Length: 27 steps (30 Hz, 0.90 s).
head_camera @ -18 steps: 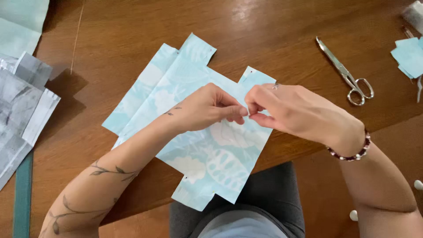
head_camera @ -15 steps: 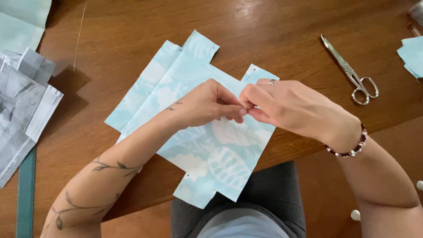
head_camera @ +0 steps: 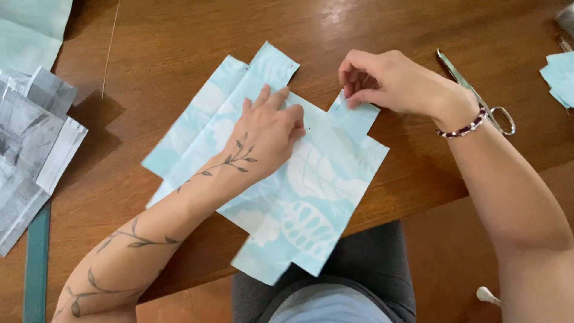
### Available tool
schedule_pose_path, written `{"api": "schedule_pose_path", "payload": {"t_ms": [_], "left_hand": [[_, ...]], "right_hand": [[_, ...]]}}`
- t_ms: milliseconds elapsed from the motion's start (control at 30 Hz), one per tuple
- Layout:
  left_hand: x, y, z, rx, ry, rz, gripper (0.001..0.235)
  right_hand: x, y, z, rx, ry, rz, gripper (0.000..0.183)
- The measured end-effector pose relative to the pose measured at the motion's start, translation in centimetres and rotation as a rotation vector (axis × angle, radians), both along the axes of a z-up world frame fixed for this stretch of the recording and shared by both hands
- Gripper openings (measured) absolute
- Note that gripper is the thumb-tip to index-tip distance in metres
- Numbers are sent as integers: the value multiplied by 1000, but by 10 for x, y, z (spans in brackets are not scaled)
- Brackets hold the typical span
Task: The person pins together pieces of light blue patterned fabric on a wooden table. They then fold the pinned fabric and place it aside. Later, they use a ruler to measure a small patterned fabric pouch and a larger piece of the blue fabric, aligning the ruler along the edges to check dimensions.
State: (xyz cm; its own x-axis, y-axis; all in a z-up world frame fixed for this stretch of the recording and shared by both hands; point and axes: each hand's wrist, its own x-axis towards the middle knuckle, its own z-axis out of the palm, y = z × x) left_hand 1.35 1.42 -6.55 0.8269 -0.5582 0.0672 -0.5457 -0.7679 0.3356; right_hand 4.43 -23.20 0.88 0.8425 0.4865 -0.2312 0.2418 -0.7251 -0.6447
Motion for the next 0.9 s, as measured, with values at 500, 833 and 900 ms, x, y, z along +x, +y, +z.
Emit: {"api": "schedule_pose_path", "payload": {"t_ms": [500, 833, 900], "left_hand": [[17, 13, 13, -153, 103, -604, 16], [11, 10, 15, -173, 63, -590, 8], [11, 9, 15, -183, 22, -594, 10]], "right_hand": [[8, -21, 14, -96, -324, 70, 13], [-3, 5, -10, -79, -159, -48, 8], [-4, 6, -10, -9, -109, -77, 15]]}}
